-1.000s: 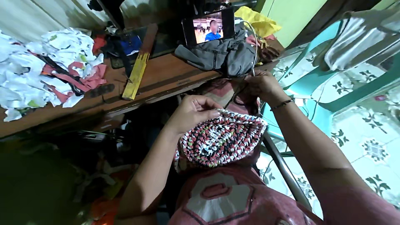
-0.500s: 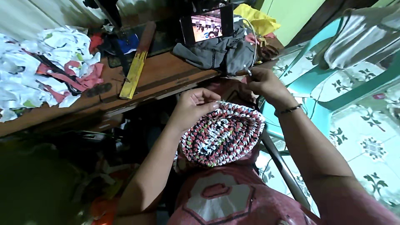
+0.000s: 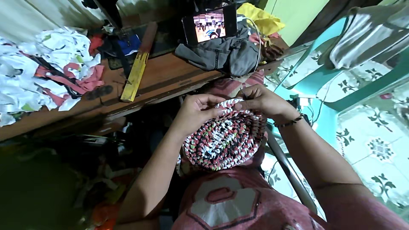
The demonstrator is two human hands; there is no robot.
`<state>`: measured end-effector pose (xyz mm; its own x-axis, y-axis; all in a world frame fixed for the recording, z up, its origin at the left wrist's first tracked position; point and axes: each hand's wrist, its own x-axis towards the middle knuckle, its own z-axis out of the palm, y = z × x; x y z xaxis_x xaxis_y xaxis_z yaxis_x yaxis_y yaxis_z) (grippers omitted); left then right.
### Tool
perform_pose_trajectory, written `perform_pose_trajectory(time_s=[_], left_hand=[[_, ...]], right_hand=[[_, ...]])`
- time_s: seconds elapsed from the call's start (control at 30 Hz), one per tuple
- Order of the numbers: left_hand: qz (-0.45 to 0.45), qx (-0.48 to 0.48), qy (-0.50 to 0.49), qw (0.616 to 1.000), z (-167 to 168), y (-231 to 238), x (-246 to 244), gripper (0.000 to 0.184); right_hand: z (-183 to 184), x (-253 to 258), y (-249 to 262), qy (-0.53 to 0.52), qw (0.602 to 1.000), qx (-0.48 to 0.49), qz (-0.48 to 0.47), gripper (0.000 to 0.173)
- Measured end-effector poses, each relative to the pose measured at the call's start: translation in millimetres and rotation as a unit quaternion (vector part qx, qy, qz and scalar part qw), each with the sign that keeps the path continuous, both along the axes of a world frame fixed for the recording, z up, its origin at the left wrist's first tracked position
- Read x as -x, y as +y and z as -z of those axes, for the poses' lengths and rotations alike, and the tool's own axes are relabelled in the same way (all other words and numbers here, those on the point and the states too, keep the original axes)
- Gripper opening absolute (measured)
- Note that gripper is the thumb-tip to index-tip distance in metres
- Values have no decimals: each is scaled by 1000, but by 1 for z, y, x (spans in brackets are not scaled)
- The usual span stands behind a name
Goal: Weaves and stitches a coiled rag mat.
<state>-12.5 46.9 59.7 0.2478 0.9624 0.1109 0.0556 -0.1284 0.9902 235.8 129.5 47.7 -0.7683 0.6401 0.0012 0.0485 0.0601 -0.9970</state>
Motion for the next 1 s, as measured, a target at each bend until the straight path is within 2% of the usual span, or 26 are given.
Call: perform_pose_trajectory(time_s=[0.13,0.23,0.33,0.43,0.5,0.63,0.77,0.8,0.87,0.9,0.93,1.0], left_hand=[[-27,0,4,1000,-1,-2,-2,27],[-34,3,0,999,4,1,0,28],[-42,8,0,999,5,3,-1,28],[-43,13,-5,999,6,4,-1,27],[-34,16,-13,999,4,3,0,26],[-30,17,-10,999,6,1,1,24],[-63,8,-24,998,14,9,1,26],[-73,0,-15,997,13,10,0,28],[-83,-14,10,996,14,12,1,33],[-75,-10,20,997,15,12,4,35],[-59,0,33,998,16,13,8,32],[-29,30,60,997,20,15,18,19]], right_hand=[[13,-1,15,48,995,77,-35,24],[20,6,26,43,988,118,-92,33],[24,19,31,-3,981,136,-139,26],[26,27,34,3,976,147,-158,30],[32,30,35,22,981,130,-140,28],[43,34,39,11,999,-5,-34,17],[40,25,36,7,999,-21,42,12],[37,18,36,23,999,-13,37,19],[33,5,35,72,997,14,-1,51],[32,0,34,91,995,20,-25,61],[30,-3,33,102,994,16,-48,61],[27,-8,26,90,994,8,-64,50]])
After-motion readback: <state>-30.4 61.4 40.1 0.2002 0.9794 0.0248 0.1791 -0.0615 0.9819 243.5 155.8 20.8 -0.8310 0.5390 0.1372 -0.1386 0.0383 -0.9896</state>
